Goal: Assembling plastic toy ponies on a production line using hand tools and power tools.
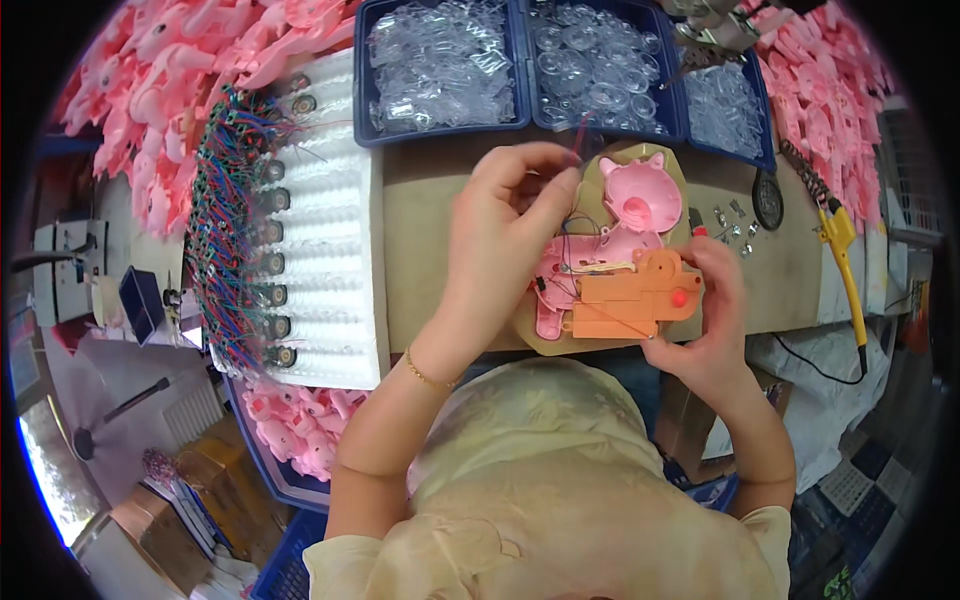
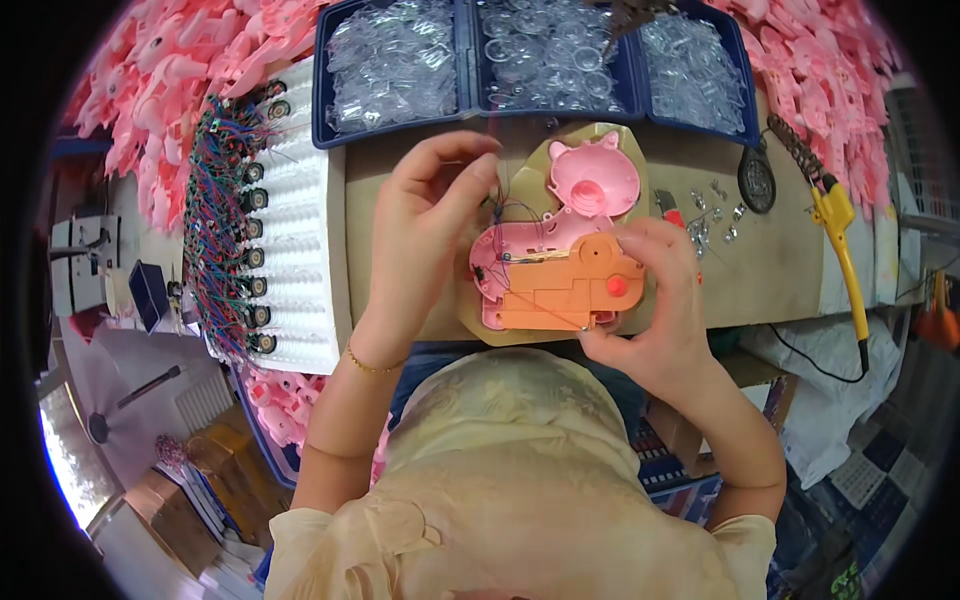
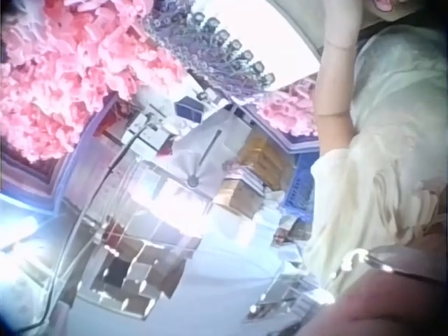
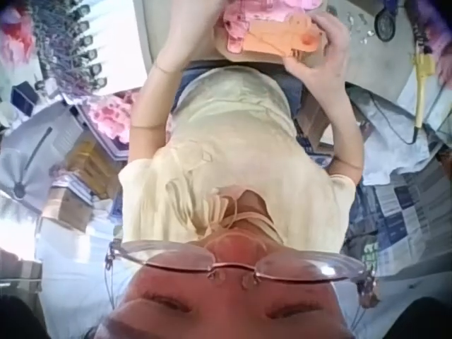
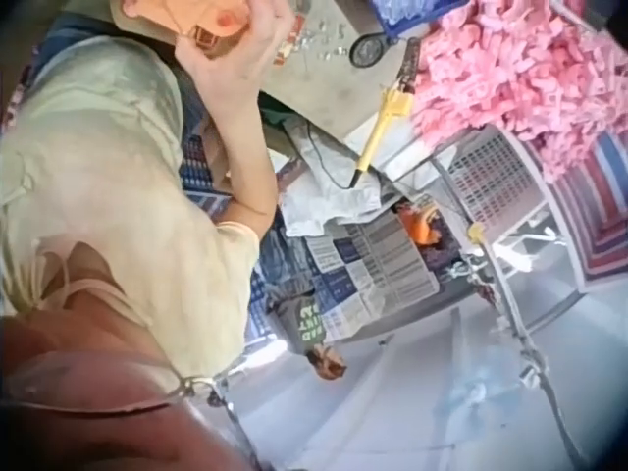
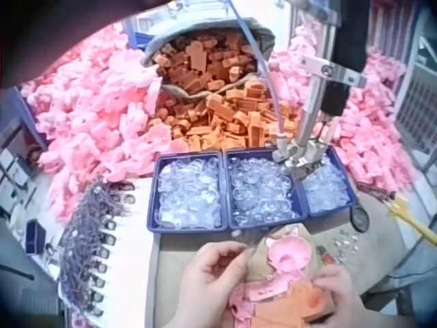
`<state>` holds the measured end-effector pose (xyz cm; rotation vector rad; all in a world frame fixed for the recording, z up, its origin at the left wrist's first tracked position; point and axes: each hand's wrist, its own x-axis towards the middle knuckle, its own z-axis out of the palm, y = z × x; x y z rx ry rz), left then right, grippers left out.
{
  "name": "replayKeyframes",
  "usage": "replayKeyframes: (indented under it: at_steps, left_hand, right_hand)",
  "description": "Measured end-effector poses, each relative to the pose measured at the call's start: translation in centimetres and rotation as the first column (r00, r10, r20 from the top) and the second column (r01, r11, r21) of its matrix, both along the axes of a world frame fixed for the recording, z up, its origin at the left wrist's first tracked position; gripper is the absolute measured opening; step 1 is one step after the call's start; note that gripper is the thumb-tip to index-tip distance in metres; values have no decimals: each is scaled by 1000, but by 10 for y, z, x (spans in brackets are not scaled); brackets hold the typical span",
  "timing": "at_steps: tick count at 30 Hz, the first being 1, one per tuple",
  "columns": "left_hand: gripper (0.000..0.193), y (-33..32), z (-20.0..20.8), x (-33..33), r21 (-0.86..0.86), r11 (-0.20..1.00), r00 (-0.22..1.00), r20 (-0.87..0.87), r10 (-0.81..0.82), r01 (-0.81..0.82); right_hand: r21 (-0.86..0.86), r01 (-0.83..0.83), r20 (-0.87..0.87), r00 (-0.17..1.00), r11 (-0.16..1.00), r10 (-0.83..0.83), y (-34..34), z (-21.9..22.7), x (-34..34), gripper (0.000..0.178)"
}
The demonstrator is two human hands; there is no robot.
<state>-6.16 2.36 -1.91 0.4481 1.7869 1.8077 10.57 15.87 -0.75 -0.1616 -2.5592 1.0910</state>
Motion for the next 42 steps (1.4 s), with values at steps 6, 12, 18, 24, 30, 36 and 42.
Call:
replayKeyframes:
  at_steps: [6,12,18,24,30,36,42]
  left_hand:
    - [32,-48,-29,29,2,967,866,-446,228,-254]
    - [42,-78,-32,43,-210,975,489,-844,-220,76]
    - [45,-78,-27,45,-322,944,358,-875,-327,75]
    - [45,-79,-15,49,-415,907,355,-840,-411,69]
    - [42,-76,-2,33,-415,890,570,-692,-443,187]
    - [34,-49,19,25,-473,881,222,-857,-466,22]
    - [34,-38,13,31,-567,821,123,-813,-570,57]
  right_hand:
    - [-157,33,-76,996,987,-45,-7,-26,-3,75]
    - [-70,65,-20,998,995,-67,-9,-23,-5,69]
    - [-97,45,7,999,994,-44,-6,-11,-12,66]
    - [124,-2,167,986,992,-19,-5,8,-19,61]
    - [103,-43,328,945,994,7,2,38,-28,61]
    - [327,-48,116,993,944,11,18,24,-8,31]
    - [197,22,-35,999,980,-16,8,2,-8,19]
